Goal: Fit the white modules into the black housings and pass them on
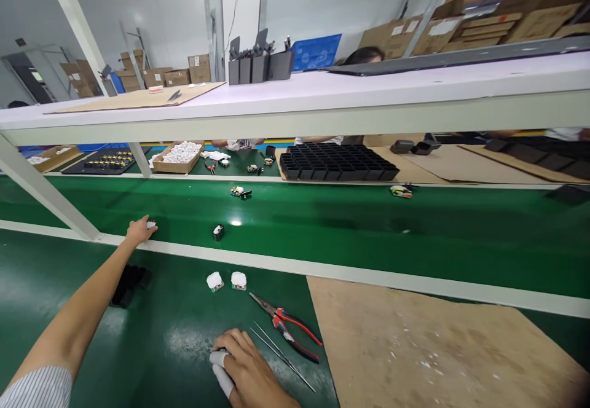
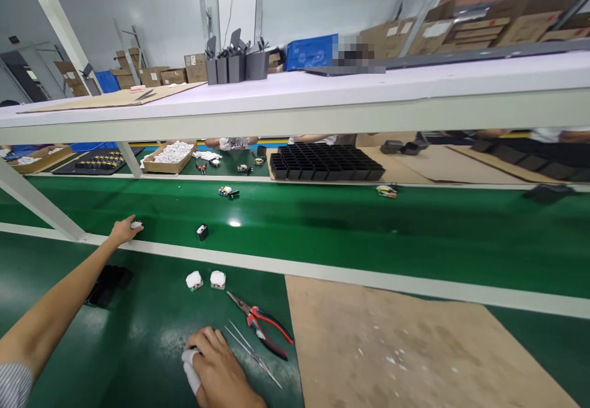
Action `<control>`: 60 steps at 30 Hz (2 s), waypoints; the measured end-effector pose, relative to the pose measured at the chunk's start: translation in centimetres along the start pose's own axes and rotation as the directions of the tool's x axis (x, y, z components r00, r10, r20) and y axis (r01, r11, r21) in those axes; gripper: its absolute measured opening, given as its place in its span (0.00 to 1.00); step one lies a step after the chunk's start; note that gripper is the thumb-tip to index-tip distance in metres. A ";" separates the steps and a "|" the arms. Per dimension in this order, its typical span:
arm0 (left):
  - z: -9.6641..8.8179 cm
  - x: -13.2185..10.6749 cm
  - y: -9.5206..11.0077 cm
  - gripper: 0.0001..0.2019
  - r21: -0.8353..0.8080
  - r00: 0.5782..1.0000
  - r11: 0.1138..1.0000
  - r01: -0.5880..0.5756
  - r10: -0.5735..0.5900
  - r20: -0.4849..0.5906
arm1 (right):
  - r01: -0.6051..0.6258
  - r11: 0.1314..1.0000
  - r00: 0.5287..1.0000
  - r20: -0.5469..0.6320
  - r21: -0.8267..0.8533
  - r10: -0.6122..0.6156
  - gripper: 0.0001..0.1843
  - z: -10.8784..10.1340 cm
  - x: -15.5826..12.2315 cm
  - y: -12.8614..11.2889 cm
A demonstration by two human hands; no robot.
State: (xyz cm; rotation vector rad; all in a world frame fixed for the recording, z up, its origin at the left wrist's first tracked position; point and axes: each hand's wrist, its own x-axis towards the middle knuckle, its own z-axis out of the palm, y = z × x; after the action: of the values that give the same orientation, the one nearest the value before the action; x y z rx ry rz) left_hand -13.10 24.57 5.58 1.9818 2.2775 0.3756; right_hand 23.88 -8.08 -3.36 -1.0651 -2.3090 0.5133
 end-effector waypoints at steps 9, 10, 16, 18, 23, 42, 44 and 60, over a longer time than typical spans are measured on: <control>-0.7 -6.0 9.6 0.31 -0.210 0.942 0.923 -0.322 0.334 0.024 | 0.008 1.000 1.000 0.001 -0.022 -0.008 0.11 -0.6 0.2 -0.4; -0.7 -8.4 10.8 0.31 -0.246 0.915 0.891 -0.381 0.401 0.037 | 0.010 1.000 1.000 0.006 -0.027 -0.009 0.11 -0.7 0.2 -0.4; 0.9 -22.8 13.8 0.37 -0.425 0.505 0.505 -0.752 0.855 0.122 | 0.039 0.996 0.999 0.041 -0.079 -0.035 0.08 -1.3 0.2 -0.6; 1.7 -25.2 13.2 0.37 -0.391 0.533 0.551 -0.737 0.830 0.165 | 0.058 0.995 0.998 0.029 -0.087 -0.055 0.07 -1.3 0.1 -0.6; 1.3 -25.1 9.9 0.34 -0.314 0.613 0.618 -0.721 0.780 0.129 | 0.074 0.993 0.993 -0.086 -0.089 -0.082 0.09 -1.5 0.0 -0.8; -1.8 -19.5 -3.5 0.14 0.244 0.831 0.849 -0.468 0.517 -0.205 | -0.069 0.967 0.996 0.035 -0.244 0.080 0.10 -2.9 6.5 -0.7; -1.7 -19.8 -2.8 0.14 0.192 0.815 0.841 -0.505 0.538 -0.215 | -0.018 0.982 0.996 0.085 -0.186 0.034 0.16 -3.6 5.6 -0.4; 4.6 -26.0 8.9 0.04 -0.561 0.714 0.552 -0.617 0.693 -0.104 | -0.196 0.974 0.976 -0.071 0.110 0.204 0.30 -2.3 3.3 0.5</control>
State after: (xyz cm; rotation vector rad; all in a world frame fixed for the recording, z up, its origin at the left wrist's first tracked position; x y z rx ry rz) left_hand 0.38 0.62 1.16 2.3140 1.0287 0.8309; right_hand 23.81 -4.90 -0.76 -1.2520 -2.0925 0.6468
